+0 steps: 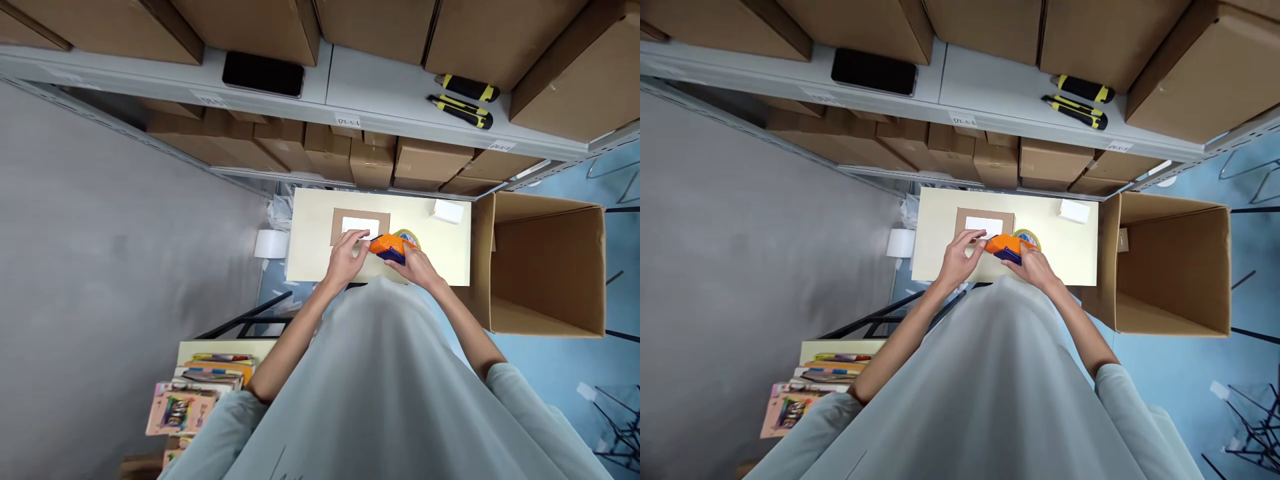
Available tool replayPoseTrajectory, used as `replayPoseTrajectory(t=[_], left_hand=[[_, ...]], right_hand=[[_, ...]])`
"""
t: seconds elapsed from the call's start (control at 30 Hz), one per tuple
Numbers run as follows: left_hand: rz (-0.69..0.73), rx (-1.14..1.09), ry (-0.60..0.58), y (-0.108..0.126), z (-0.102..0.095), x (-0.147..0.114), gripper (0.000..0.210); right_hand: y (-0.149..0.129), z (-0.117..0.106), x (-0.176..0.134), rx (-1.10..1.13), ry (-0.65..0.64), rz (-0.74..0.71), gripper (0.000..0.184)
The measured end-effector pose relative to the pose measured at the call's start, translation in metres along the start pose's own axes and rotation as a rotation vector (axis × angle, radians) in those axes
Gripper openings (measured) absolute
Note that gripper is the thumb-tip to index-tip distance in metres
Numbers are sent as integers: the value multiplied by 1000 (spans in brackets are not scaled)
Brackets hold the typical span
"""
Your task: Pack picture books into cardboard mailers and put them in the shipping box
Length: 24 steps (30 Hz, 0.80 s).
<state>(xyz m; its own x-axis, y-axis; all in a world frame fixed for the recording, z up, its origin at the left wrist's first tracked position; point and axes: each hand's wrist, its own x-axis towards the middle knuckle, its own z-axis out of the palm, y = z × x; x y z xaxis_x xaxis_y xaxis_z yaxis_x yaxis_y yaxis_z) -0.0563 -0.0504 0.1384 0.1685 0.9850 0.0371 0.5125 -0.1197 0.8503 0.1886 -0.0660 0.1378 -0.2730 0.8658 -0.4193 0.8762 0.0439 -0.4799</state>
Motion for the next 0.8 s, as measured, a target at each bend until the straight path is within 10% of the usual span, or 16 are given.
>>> replayPoseTrajectory(t=[0.8], left_hand=[[151, 34, -224, 0, -11, 18, 17]], right_hand=[[13, -11, -11, 34, -65, -60, 46]])
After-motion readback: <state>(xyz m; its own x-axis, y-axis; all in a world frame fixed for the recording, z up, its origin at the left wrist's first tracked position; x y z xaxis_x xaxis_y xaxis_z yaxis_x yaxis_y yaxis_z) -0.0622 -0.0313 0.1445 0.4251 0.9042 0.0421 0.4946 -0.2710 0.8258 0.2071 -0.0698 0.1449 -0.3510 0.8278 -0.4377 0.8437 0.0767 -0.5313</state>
